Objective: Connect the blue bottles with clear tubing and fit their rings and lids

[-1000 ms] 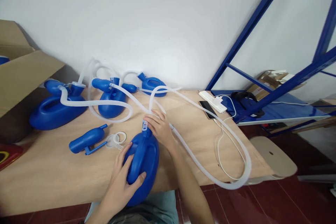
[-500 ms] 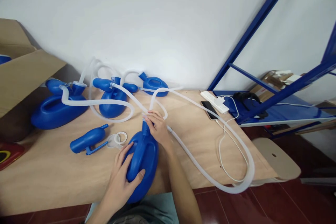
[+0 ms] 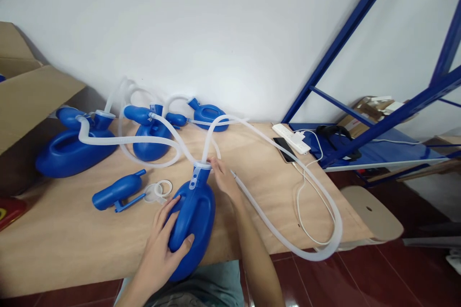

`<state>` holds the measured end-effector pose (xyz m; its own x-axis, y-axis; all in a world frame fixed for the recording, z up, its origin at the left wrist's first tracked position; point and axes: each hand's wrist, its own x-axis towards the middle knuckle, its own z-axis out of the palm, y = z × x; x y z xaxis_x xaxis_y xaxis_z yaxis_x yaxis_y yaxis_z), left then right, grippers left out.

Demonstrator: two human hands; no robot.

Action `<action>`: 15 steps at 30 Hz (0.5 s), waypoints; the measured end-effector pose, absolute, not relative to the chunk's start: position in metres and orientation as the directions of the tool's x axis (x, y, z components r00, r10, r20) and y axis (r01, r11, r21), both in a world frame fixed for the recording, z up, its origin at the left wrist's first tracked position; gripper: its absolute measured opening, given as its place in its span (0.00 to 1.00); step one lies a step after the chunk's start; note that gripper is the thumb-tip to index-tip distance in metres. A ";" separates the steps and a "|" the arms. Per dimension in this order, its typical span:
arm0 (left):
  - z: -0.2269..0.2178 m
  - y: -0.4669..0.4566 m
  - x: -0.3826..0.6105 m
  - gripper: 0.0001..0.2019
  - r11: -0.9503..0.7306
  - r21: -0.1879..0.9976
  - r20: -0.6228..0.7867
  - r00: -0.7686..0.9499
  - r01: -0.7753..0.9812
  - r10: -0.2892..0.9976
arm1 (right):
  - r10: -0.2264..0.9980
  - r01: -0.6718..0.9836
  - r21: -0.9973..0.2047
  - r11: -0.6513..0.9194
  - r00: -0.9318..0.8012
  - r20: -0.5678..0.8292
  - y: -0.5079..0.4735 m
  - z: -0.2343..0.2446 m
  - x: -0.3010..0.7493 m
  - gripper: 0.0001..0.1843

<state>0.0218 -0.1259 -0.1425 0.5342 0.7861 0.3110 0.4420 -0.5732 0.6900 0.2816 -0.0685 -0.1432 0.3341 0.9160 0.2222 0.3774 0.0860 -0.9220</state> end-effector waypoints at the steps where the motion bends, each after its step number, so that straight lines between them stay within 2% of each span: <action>1: -0.142 -0.125 0.019 0.17 -0.576 0.688 0.308 0.542 0.440 0.782 | 0.934 0.357 -0.932 0.062 0.308 0.180 -0.066 -0.142 0.282 0.36; 7: -0.136 -0.117 0.003 0.19 -0.611 0.657 0.284 0.606 0.441 0.743 | 0.988 0.162 -0.976 -0.144 0.087 -0.131 -0.046 -0.132 0.291 0.52; 11: -0.132 -0.111 -0.005 0.22 -0.634 0.624 0.272 0.634 0.456 0.724 | 0.945 0.079 -0.946 -0.315 -0.070 -0.321 -0.037 -0.118 0.293 0.53; 15: -0.134 -0.108 -0.007 0.26 -0.678 0.561 0.313 0.636 0.475 0.705 | 0.894 0.034 -0.907 -0.419 -0.157 -0.419 -0.034 -0.111 0.288 0.55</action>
